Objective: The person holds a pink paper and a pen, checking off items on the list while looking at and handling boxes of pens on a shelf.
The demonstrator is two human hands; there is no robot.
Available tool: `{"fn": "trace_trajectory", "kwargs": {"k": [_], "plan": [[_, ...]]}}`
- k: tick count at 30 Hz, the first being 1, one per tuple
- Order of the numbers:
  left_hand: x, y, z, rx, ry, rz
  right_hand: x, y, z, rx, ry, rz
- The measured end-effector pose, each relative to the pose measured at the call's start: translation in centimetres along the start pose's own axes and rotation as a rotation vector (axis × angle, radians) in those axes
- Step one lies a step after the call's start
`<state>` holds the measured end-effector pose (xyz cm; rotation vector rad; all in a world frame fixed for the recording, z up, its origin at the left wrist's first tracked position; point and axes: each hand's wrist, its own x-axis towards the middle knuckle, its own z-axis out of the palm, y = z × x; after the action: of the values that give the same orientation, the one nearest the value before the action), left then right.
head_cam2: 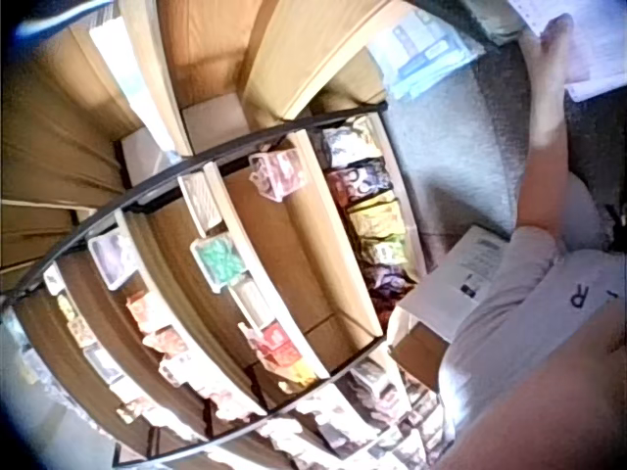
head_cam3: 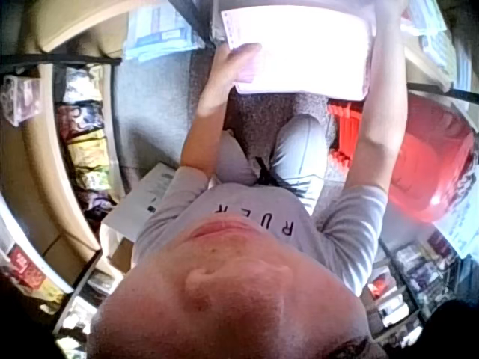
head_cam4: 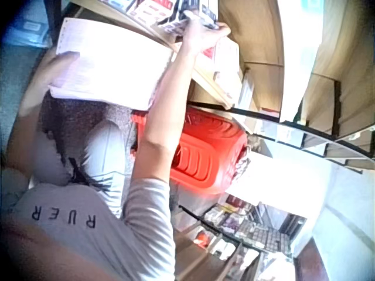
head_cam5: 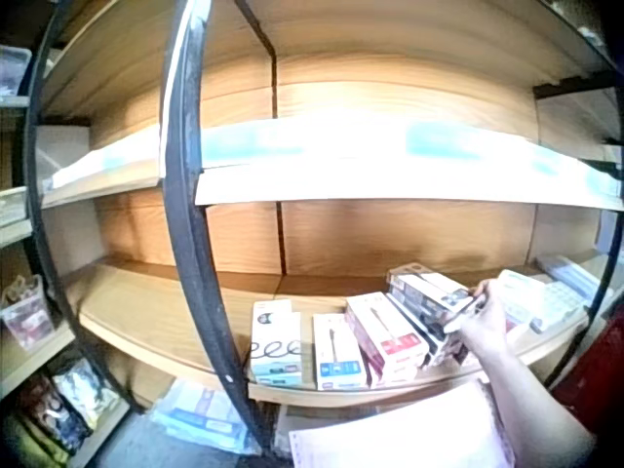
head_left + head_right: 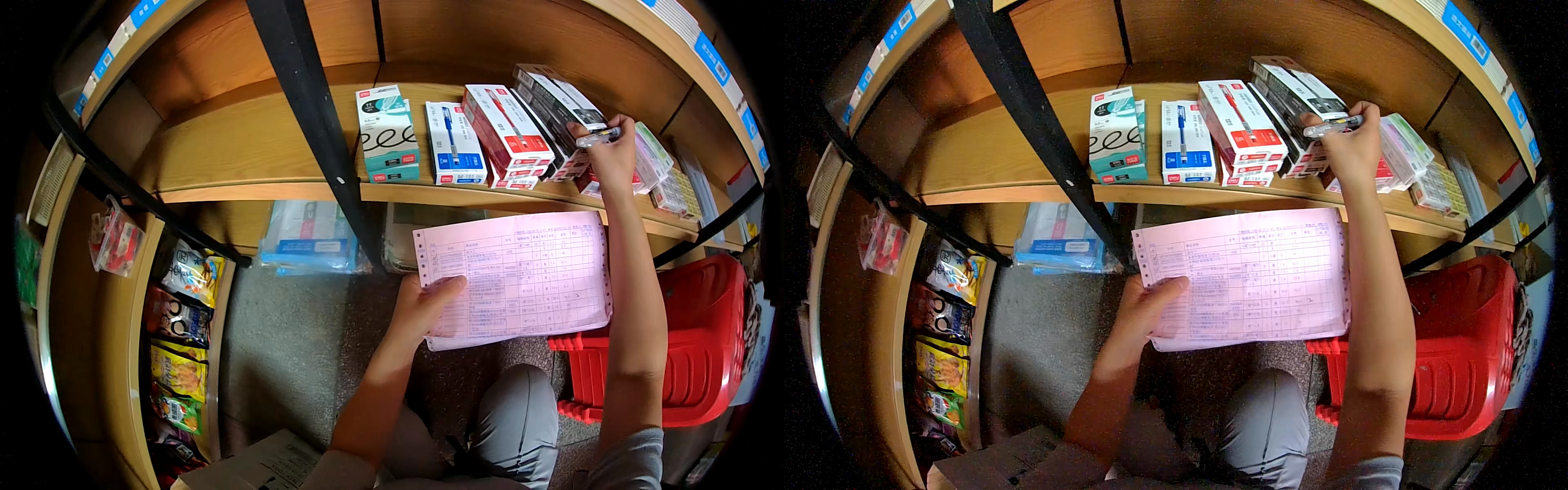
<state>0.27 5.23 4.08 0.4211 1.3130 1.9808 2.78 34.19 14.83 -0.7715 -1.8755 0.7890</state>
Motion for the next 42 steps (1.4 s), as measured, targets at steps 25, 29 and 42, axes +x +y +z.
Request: {"fn": "trace_trajectory", "kwargs": {"k": [25,29,42], "plan": [[1.0,-3.2,2.1,0.113,-0.001,0.001,-0.1,0.0,-10.2,-0.314,-0.260,-0.586],[1.3,-4.0,2.2,0.099,-0.027,-0.007,-0.4,0.2,-10.1,-0.315,-0.240,-0.571],[1.5,-4.3,3.0,0.104,-0.014,-0.015,-0.8,1.5,-10.0,-0.250,-0.083,-0.718]]}}
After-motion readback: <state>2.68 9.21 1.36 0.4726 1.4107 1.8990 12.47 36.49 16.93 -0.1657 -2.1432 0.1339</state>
